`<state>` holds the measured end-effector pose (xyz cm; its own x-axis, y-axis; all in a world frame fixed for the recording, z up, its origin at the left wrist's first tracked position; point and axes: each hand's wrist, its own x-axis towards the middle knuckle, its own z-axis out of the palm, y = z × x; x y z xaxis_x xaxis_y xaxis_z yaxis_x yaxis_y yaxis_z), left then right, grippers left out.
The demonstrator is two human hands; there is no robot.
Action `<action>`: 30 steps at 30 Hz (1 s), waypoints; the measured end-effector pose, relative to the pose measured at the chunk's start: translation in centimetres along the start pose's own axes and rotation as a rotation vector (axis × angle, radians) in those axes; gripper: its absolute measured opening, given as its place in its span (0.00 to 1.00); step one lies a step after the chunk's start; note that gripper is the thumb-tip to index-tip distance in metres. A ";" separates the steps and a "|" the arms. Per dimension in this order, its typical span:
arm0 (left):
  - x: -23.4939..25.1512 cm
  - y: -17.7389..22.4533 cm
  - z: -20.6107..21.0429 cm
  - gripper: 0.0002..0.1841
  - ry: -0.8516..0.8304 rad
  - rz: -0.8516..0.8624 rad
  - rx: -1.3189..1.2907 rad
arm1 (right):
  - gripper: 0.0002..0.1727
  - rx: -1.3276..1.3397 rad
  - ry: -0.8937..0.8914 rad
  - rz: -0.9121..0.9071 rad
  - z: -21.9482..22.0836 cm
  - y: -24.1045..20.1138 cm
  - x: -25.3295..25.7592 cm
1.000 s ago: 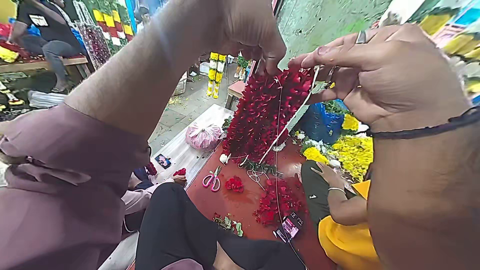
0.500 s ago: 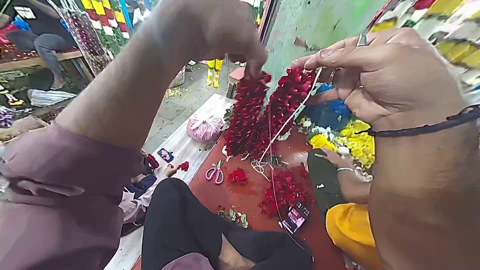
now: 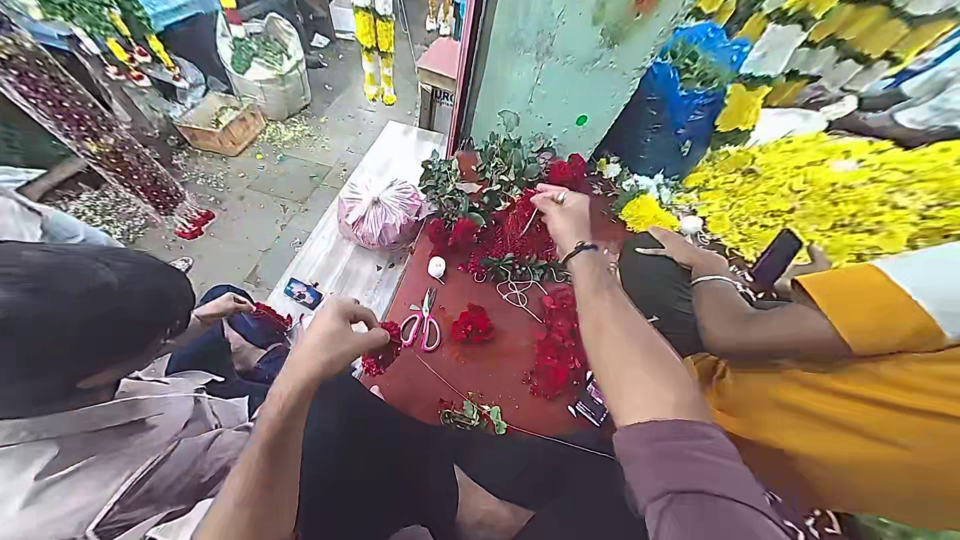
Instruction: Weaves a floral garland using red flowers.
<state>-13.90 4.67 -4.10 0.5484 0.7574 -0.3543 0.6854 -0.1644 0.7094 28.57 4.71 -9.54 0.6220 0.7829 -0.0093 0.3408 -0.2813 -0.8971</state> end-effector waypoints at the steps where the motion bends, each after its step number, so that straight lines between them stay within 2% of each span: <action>1: 0.1 -0.6 0.7 0.09 -0.001 -0.017 0.012 | 0.17 -0.029 0.001 -0.042 1.4 2.4 0.0; 2: 0.1 -1.0 1.3 0.10 0.001 -0.019 0.029 | 0.20 -0.065 -0.008 -0.056 2.9 4.8 -0.4; 3: 0.1 -1.4 1.8 0.10 0.005 -0.010 0.047 | 0.26 -0.128 -0.047 -0.029 4.3 7.2 -1.4; 4: 0.1 -1.7 2.2 0.10 0.014 0.007 0.060 | 0.28 -0.198 -0.086 0.028 5.6 9.5 -2.7; 7: -0.2 -2.1 2.8 0.11 0.036 0.035 0.093 | 0.19 -0.251 -0.174 0.200 8.1 13.3 -8.0; 9: -0.6 -1.7 3.0 0.11 0.040 0.046 0.091 | 0.18 -0.153 -0.241 0.258 8.7 12.5 -12.4; 11: -0.7 -0.9 3.2 0.11 0.029 0.047 0.080 | 0.18 0.054 -0.343 0.244 9.0 10.5 -17.2; 14: -1.0 0.5 3.5 0.11 0.026 0.047 0.060 | 0.25 0.361 -0.688 0.164 8.5 7.3 -24.4; 16: -1.6 1.4 3.4 0.09 0.053 0.053 0.061 | 0.25 0.470 -0.850 0.151 6.8 5.7 -28.0; 18: -2.2 2.2 2.9 0.08 0.053 0.052 0.096 | 0.15 0.497 -0.795 0.066 3.7 4.7 -30.2; 20: -2.6 2.2 3.0 0.08 -0.009 0.044 0.155 | 0.11 0.414 -0.633 -0.055 -0.8 3.9 -31.0; 24: -3.0 1.1 4.7 0.14 -0.155 -0.006 0.289 | 0.11 0.188 -0.427 -0.148 -7.8 2.4 -31.9; 30: -2.6 2.7 6.1 0.08 -0.096 -0.026 0.419 | 0.13 -0.106 -0.196 -0.138 -18.0 2.0 -35.5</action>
<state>-10.51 -1.63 -4.97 0.5565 0.7060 -0.4380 0.8242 -0.4029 0.3978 19.83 -33.61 -3.08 0.4199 0.9075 0.0151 0.4910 -0.2131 -0.8447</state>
